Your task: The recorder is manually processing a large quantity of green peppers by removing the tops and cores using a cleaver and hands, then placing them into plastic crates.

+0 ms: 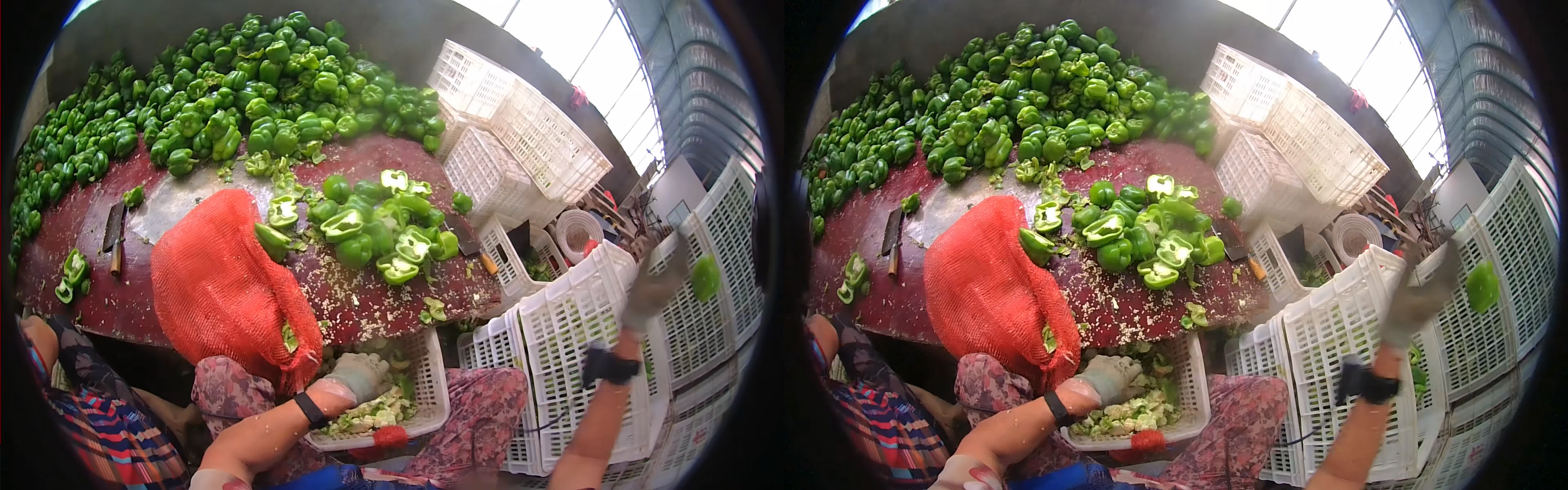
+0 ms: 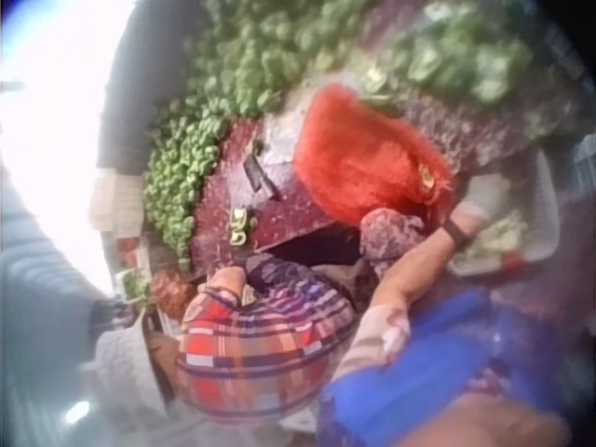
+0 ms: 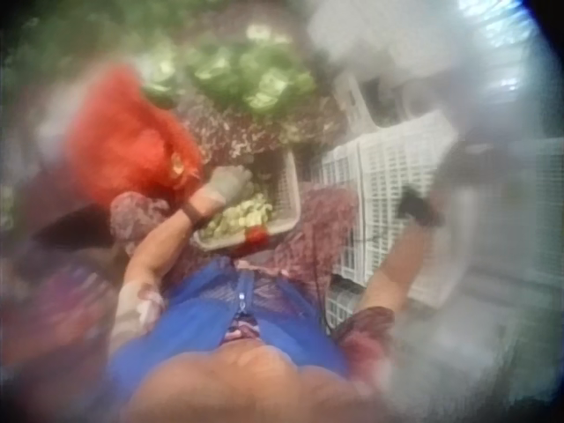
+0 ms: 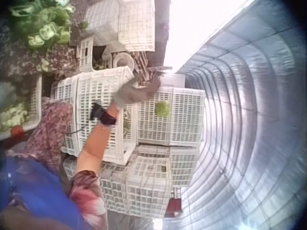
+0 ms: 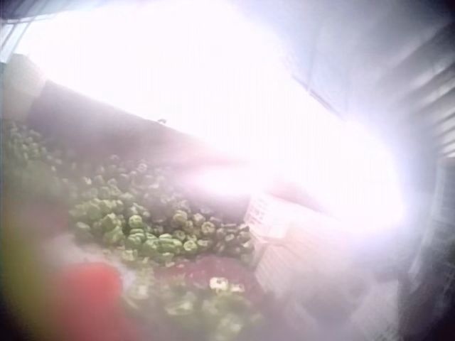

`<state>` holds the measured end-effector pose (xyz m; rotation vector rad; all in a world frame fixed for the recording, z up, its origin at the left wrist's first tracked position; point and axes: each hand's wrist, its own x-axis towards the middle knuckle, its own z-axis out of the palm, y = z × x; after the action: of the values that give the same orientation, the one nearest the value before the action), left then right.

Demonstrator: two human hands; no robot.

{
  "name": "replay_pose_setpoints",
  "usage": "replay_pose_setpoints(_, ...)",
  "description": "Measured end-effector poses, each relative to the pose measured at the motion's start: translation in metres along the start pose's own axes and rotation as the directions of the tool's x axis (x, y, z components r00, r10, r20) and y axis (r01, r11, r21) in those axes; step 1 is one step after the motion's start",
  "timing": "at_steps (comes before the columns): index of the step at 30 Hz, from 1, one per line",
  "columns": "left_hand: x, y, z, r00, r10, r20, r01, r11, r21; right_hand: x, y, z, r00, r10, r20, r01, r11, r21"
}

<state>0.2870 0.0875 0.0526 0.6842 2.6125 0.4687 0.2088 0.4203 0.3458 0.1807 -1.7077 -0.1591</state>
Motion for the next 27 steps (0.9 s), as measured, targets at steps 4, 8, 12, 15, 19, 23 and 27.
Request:
replay_pose_setpoints(4,-0.002,-0.010,0.000,0.997,-0.076,-0.031,0.071,0.990,-0.120,-0.188,-0.157,0.106,0.684,-0.251,0.685,-0.215,0.827,0.519)
replay_pose_setpoints(8,-0.003,-0.008,-0.018,0.982,-0.169,-0.086,0.160,0.982,-0.101,-0.265,-0.247,0.148,0.536,-0.265,0.802,-0.142,0.908,0.395)
replay_pose_setpoints(12,-0.002,-0.019,-0.029,0.949,-0.285,-0.135,0.264,0.952,-0.158,-0.277,-0.261,0.169,0.334,-0.356,0.873,-0.018,0.924,0.383)
replay_pose_setpoints(15,0.003,-0.028,-0.033,0.862,-0.407,-0.302,0.297,0.889,-0.349,-0.245,-0.240,0.140,0.201,-0.268,0.942,-0.593,0.732,0.335)
replay_pose_setpoints(19,0.014,-0.033,-0.031,0.812,-0.376,-0.447,-0.112,0.651,-0.751,-0.216,-0.220,0.073,0.033,-0.499,0.866,-0.856,-0.461,-0.233)
replay_pose_setpoints(23,0.017,-0.011,-0.012,0.860,-0.213,-0.465,-0.459,0.078,-0.885,-0.206,-0.235,0.030,0.092,-0.376,0.922,-0.740,-0.645,-0.190)
replay_pose_setpoints(27,-0.004,0.001,-0.017,0.719,-0.219,-0.660,-0.454,0.572,-0.683,-0.194,-0.246,-0.001,0.022,-0.357,0.934,-0.797,-0.570,-0.199)
